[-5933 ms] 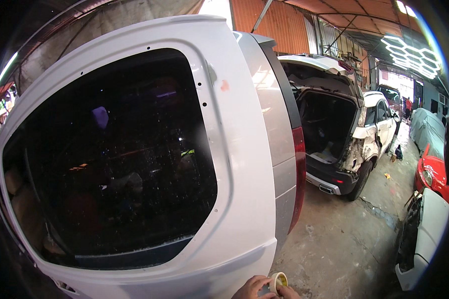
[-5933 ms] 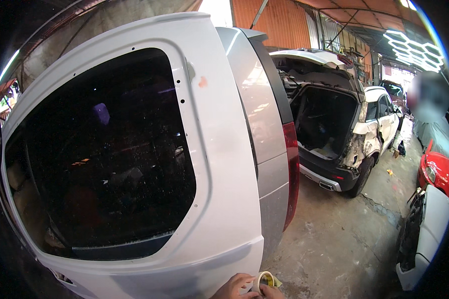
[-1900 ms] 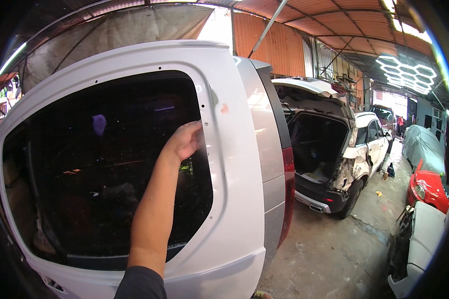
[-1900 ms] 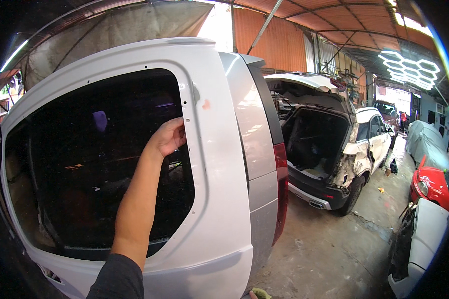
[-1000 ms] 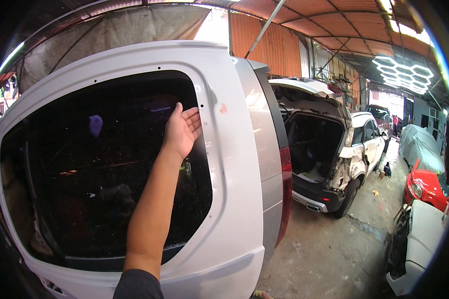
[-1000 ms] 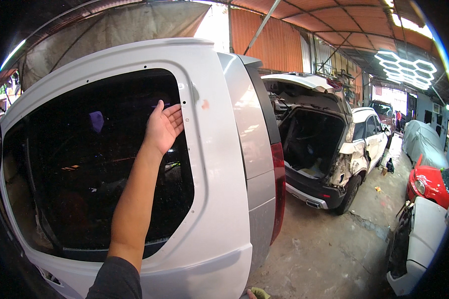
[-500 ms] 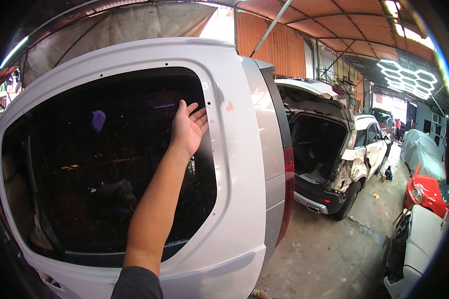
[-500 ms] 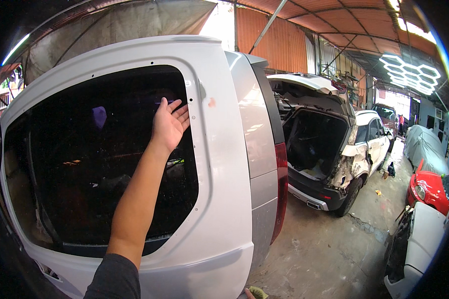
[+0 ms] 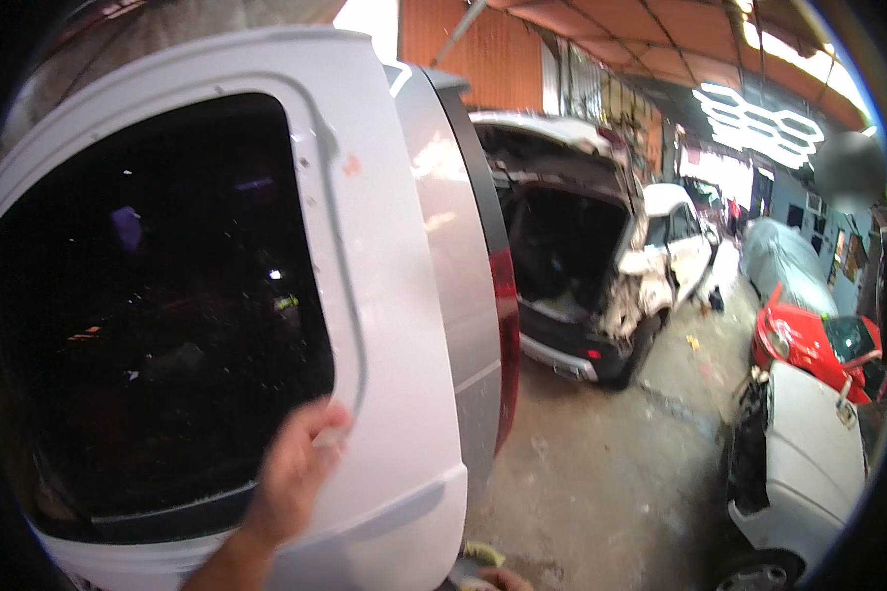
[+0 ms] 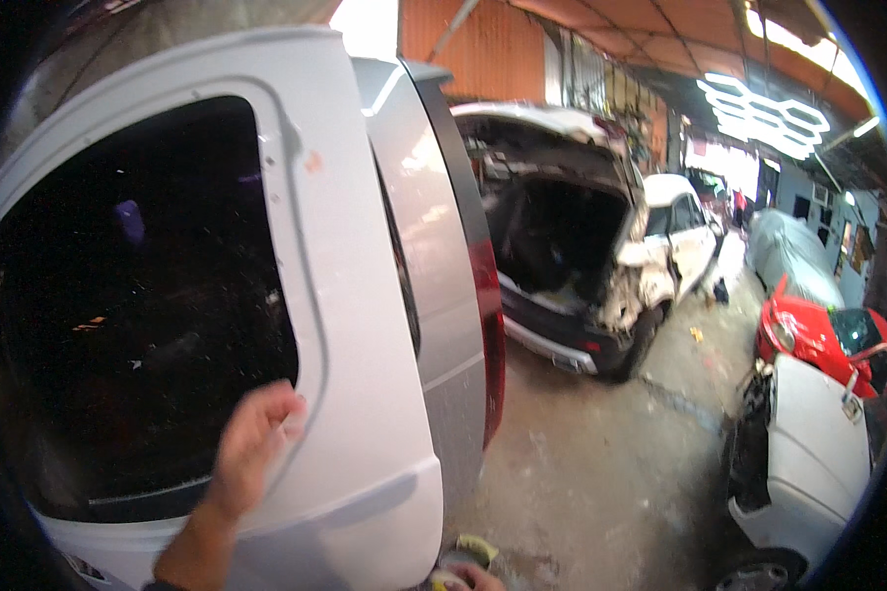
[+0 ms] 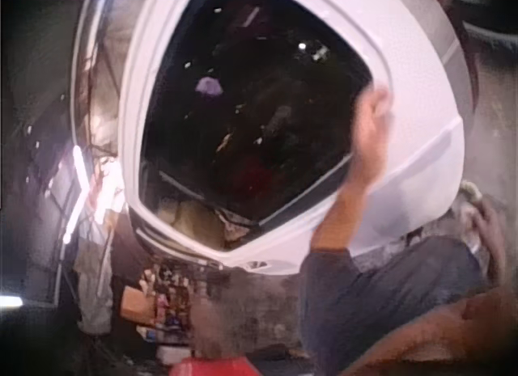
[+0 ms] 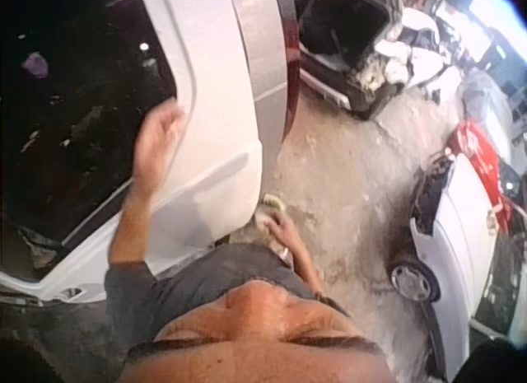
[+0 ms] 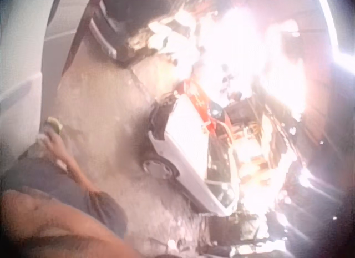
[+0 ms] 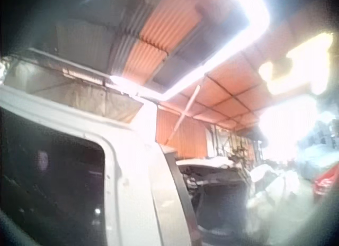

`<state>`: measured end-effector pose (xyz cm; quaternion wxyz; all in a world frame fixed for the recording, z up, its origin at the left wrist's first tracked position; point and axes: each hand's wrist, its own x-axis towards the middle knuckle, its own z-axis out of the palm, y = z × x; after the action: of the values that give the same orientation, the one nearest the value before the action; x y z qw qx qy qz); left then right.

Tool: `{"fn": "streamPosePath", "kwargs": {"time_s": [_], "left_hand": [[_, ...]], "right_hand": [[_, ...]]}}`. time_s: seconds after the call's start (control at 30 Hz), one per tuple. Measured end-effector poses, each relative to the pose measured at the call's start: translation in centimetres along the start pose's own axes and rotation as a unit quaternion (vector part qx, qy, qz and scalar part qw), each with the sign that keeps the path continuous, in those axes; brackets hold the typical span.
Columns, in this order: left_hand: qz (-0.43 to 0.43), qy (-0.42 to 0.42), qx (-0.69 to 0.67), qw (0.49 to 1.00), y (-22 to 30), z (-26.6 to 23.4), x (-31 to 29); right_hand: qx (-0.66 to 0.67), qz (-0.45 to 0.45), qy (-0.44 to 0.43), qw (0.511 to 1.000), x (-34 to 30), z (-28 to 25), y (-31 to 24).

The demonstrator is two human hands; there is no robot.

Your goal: The person applies masking tape to the edges of a white car door. They tear off pieces of tape and press them along the door frame and window perimeter, working methodically around the door's edges.

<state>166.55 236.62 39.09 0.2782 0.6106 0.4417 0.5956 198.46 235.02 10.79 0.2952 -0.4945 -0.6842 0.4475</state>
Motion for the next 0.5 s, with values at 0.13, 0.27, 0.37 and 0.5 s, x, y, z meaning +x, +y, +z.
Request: {"fn": "streamPosePath", "kwargs": {"time_s": [0.13,0.27,0.37,0.5], "left_hand": [[0.011,-0.067,0.136,0.988,-4.8,6.7,-7.9],[-0.056,-0.083,0.061,0.993,-9.5,12.2,-9.6],[-0.093,-0.089,0.006,0.992,-10.0,12.6,-9.7],[-0.076,-0.096,0.024,0.992,-11.1,13.2,-9.9]], "right_hand": [[0.216,-0.118,-0.04,0.968,2.7,-0.6,-2.9],[0.338,-0.092,-0.007,0.937,1.6,-2.6,-8.6],[0.156,-0.156,0.031,0.975,2.1,-3.0,-8.2],[0.05,-0.145,0.074,0.985,1.5,-2.8,-8.5]]}}
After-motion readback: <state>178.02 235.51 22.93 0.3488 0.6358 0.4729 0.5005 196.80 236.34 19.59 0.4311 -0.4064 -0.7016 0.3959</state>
